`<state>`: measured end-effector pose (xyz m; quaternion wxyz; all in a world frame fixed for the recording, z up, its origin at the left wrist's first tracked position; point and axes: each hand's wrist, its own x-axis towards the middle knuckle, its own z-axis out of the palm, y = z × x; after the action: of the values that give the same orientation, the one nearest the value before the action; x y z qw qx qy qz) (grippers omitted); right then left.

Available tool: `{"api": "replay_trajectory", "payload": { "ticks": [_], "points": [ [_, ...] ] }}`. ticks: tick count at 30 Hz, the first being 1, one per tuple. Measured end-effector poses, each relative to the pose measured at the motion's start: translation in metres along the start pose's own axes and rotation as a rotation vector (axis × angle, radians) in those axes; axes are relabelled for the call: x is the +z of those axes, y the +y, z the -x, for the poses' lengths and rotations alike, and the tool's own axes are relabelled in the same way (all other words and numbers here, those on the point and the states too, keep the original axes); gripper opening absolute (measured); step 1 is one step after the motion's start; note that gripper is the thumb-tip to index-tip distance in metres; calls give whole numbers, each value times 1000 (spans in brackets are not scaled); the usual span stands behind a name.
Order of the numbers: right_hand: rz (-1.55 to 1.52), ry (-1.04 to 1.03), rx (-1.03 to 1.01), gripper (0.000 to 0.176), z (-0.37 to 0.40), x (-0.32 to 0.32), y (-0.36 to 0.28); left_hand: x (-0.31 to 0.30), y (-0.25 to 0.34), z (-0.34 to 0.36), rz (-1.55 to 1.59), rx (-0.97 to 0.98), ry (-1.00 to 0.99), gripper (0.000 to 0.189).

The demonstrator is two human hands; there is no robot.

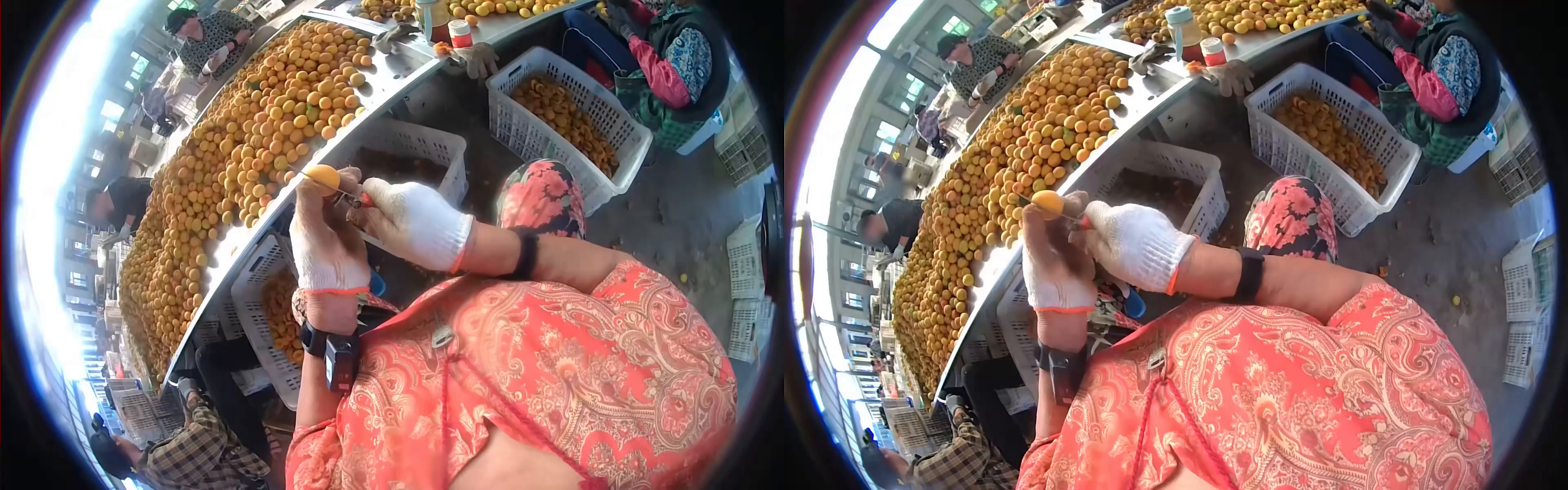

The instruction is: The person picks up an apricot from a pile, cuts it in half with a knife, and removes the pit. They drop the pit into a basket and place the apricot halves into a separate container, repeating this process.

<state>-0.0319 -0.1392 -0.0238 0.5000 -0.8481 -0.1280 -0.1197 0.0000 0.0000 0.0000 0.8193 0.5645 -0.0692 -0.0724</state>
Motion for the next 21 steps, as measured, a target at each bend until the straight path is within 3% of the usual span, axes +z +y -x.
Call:
{"api": "replay_trajectory", "payload": {
  "ticks": [3,5,9,15,17,21],
  "points": [
    [41,45,-41,27,-1,-2,2,8,-1,-3,249,-68,31,45],
    [-21,41,26,26,1,3,2,9,3,-3,84,-13,97,38],
    [-95,31,-25,25,3,1,4,4,0,-7,-112,96,164,33],
    [-196,-52,45,25,1,-1,-3,-5,0,-10,-6,74,155,29],
    [-60,-23,16,14,1,-4,-8,-3,1,-9,58,45,136,29],
    [-129,42,-36,16,2,5,1,3,3,-4,232,-26,107,30]
  ]
}}
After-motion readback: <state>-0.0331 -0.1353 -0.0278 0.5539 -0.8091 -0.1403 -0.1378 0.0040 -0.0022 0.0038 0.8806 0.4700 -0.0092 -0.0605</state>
